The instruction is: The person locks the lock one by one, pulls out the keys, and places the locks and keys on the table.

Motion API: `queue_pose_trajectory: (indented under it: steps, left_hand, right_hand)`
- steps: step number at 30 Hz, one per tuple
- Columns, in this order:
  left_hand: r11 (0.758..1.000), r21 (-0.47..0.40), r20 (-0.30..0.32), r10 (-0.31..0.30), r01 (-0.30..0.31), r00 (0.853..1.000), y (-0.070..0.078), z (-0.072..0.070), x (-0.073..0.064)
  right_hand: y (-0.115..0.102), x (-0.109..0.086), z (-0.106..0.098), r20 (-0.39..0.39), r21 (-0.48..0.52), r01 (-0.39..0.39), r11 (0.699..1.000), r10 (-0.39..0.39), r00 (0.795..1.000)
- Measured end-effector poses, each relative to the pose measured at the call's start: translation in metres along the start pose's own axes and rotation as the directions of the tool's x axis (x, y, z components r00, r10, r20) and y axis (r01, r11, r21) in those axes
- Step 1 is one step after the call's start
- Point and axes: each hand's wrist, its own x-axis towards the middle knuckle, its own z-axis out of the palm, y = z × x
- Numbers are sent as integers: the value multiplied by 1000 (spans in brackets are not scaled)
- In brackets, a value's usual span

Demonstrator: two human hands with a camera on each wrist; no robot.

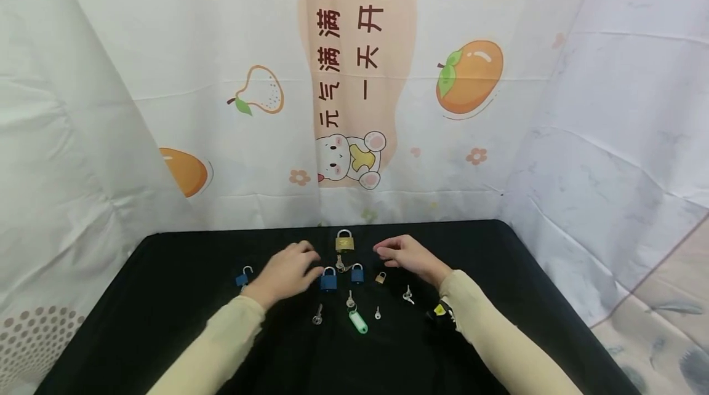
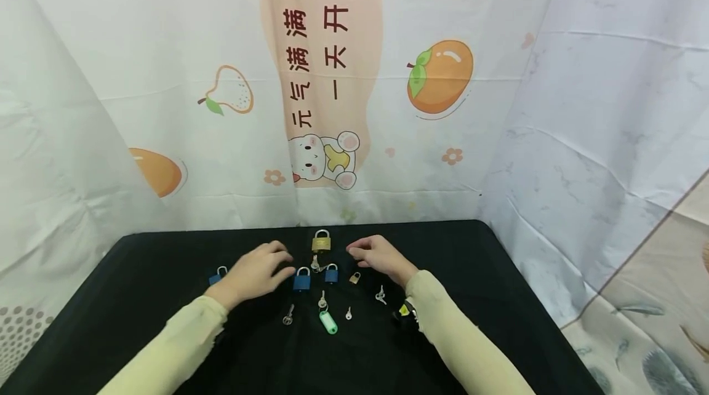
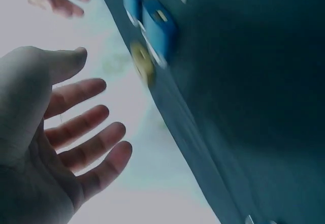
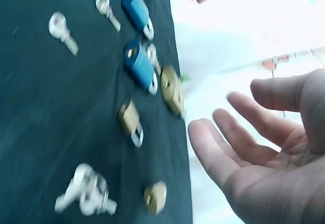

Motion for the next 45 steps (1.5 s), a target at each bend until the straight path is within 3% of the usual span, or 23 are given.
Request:
queue_pose_trajectory:
  steps: [4,8,11,15,19,22,26,33,37,40,45]
  left_hand:
    - [988,57,-42,-139,141,989,-30,-9,-30]
    - [954,76,-67,-285,290,956,-53,-14,-60]
    - [918,59,-8,-393,392,920,-64,-18,-73]
    - [875,0,113,-482,485,869,-75,-20,-80]
    - [828,-50,198,-539,558,818,-87,-23,-83]
    - [803,-57,223,-569,593,792,-94,-24,-86]
    - [807,-41,200,-572,590,796,-98,-22,-89]
    - [809,-79,159,-566,582,809,-97,-14,-97]
    - [816,-103,151,-553,569,819,-96,-8,-97]
    - [811,-126,153,-553,571,819,-94,-5,-95]
    - [817,-206,151,-517,538,843,-87,-1,-85]
  right_hand:
    - [-10,8,20,64,-43,14,999,-11,998]
    - [-19,19,45,126,-45,37,998,-31,992]
    - [-24,29,67,169,-8,49,999,-47,985]
    - [-28,44,100,218,149,28,988,-60,974]
    - [-31,56,139,239,331,-33,943,-51,970]
    - [-36,64,167,225,406,-59,912,-38,974]
    - [-42,76,198,204,440,-67,896,-27,979]
    - [-39,81,234,215,404,-94,910,5,977]
    - [-35,80,240,187,411,-103,906,27,982]
    - [-33,80,239,185,413,-110,904,35,982]
    - [-34,79,232,177,395,-111,912,43,983]
